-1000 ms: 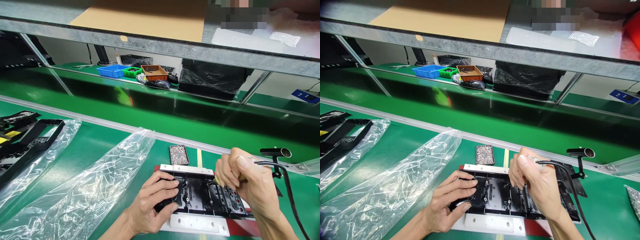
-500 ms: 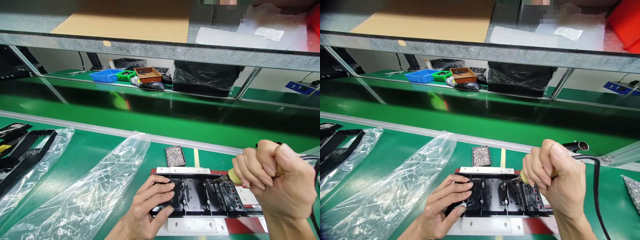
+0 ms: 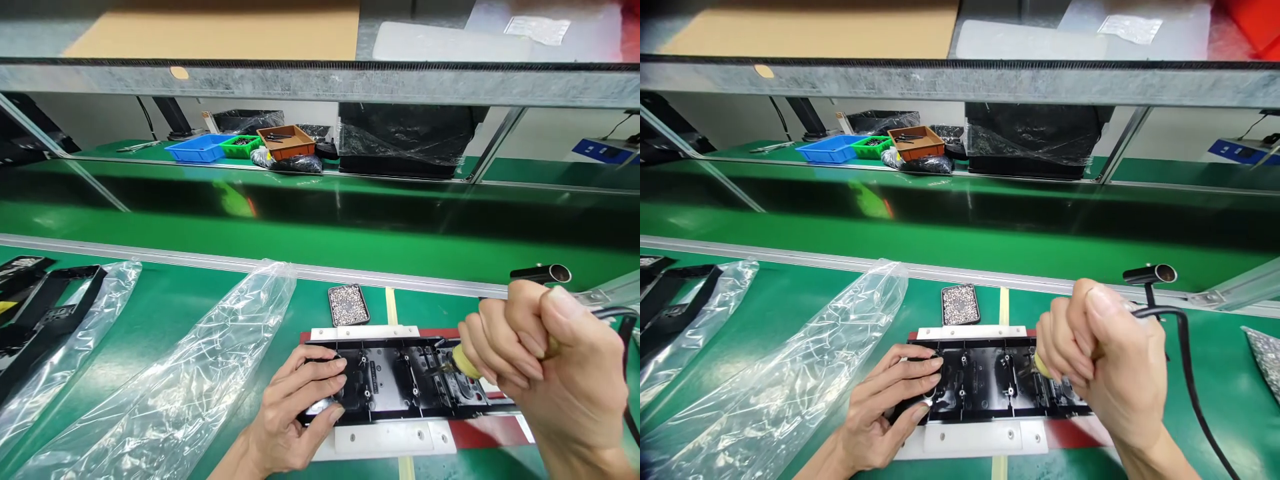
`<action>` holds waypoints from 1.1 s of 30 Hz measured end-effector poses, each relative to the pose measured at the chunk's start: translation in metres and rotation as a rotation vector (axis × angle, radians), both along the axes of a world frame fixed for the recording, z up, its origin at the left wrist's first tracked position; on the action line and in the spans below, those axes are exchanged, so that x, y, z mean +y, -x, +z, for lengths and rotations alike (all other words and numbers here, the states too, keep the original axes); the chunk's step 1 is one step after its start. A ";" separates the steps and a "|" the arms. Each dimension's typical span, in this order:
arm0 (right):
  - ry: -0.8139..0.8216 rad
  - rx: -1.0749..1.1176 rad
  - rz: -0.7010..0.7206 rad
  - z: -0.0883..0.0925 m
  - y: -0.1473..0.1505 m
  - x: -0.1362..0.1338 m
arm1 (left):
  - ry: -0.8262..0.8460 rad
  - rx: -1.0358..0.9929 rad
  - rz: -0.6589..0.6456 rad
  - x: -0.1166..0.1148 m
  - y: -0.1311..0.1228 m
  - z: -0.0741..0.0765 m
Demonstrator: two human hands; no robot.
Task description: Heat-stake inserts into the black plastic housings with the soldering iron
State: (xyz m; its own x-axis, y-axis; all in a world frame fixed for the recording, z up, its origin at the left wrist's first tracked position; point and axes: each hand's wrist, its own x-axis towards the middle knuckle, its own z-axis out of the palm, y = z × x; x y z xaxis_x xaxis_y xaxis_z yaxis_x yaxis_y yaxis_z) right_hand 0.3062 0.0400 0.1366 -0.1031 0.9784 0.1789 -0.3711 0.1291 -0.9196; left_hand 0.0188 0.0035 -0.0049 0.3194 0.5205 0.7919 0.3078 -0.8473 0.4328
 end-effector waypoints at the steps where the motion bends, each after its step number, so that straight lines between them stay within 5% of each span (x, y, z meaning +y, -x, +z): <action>1: -0.003 0.002 0.018 0.000 0.001 -0.004 | 0.004 -0.001 -0.002 0.000 0.000 0.000; 11: -0.072 -0.037 0.024 -0.007 0.021 -0.025 | 0.022 -0.017 -0.007 -0.001 0.000 -0.002; 33: -0.033 -0.133 0.009 -0.017 0.032 -0.025 | 0.030 -0.042 -0.008 -0.001 -0.002 -0.002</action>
